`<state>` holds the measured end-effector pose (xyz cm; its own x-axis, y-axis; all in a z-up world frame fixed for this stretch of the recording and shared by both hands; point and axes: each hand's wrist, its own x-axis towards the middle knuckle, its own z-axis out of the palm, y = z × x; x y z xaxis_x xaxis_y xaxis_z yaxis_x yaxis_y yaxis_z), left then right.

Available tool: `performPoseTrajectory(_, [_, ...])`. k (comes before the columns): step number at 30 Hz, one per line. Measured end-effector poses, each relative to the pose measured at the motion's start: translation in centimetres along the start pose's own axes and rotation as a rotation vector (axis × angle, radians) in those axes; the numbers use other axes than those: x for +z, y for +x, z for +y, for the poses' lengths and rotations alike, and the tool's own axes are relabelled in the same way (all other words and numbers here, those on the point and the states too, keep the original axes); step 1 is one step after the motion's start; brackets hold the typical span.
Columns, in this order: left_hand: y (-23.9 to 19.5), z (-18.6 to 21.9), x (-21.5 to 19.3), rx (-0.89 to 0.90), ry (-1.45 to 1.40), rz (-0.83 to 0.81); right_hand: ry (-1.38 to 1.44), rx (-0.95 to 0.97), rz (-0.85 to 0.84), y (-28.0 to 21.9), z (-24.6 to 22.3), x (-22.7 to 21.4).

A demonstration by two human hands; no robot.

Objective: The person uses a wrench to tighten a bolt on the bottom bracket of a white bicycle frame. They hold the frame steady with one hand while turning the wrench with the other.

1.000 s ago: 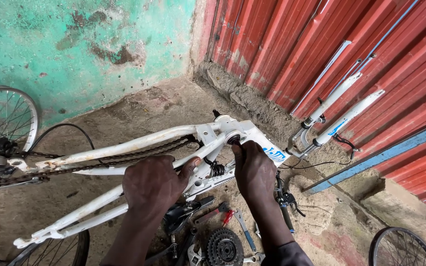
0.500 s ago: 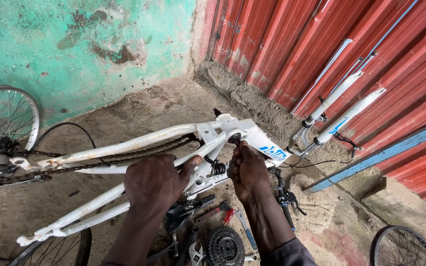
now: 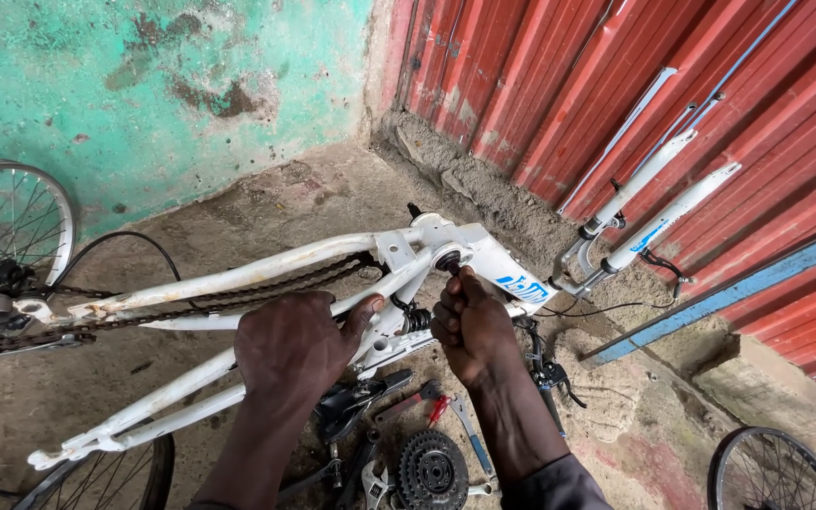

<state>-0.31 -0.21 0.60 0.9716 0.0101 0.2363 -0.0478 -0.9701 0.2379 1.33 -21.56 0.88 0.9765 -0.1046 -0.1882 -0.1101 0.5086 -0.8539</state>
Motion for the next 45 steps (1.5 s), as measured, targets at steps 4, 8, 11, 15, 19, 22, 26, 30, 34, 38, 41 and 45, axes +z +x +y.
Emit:
performPoseTrajectory(4, [0.0,0.1,-0.4,-0.003,0.019,-0.038,0.469,0.241,-0.109,1.6,0.2,-1.2])
performPoseTrajectory(8, [0.0,0.0,-0.3,-0.008,-0.005,-0.049,-0.123,-0.002,0.090,-1.5,-0.7,2.0])
performPoseTrajectory(11, [0.1,0.1,-0.3,-0.009,0.048,-0.057,-0.781,-0.423,0.250,0.5,1.7,-0.4])
performPoseTrajectory(15, [0.1,0.0,0.1,-0.014,0.028,-0.021,-1.333,-0.664,0.352,0.4,1.2,-1.4])
performPoseTrajectory(19, [0.3,-0.1,0.3,0.002,0.035,-0.037,-1.600,-0.862,0.363,0.2,0.7,-1.4])
performPoseTrajectory(22, [0.2,0.0,0.1,-0.004,0.027,-0.044,-1.140,-0.665,0.289,0.0,1.4,-0.5])
performPoseTrajectory(26, [0.4,0.0,0.2,-0.003,0.057,-0.069,0.330,0.248,-0.111,1.8,-0.2,-1.6])
performPoseTrajectory(30, [0.3,0.0,-0.1,0.004,0.061,-0.068,0.451,0.314,-0.181,1.0,-0.3,-0.8])
performPoseTrajectory(34, [0.3,0.2,-0.6,-0.016,0.062,-0.083,-0.921,-0.320,0.201,0.5,0.6,-0.6])
performPoseTrajectory(38, [-0.1,0.4,-0.6,-0.019,0.039,-0.072,-1.633,-0.717,0.363,-0.1,0.4,-0.7])
performPoseTrajectory(41, [0.0,0.5,-1.1,-0.008,0.013,-0.068,-1.576,-0.773,0.379,1.6,1.2,-2.4])
performPoseTrajectory(45, [0.1,0.2,-0.6,-0.007,0.004,-0.058,-0.549,-0.286,0.206,0.1,0.5,0.5])
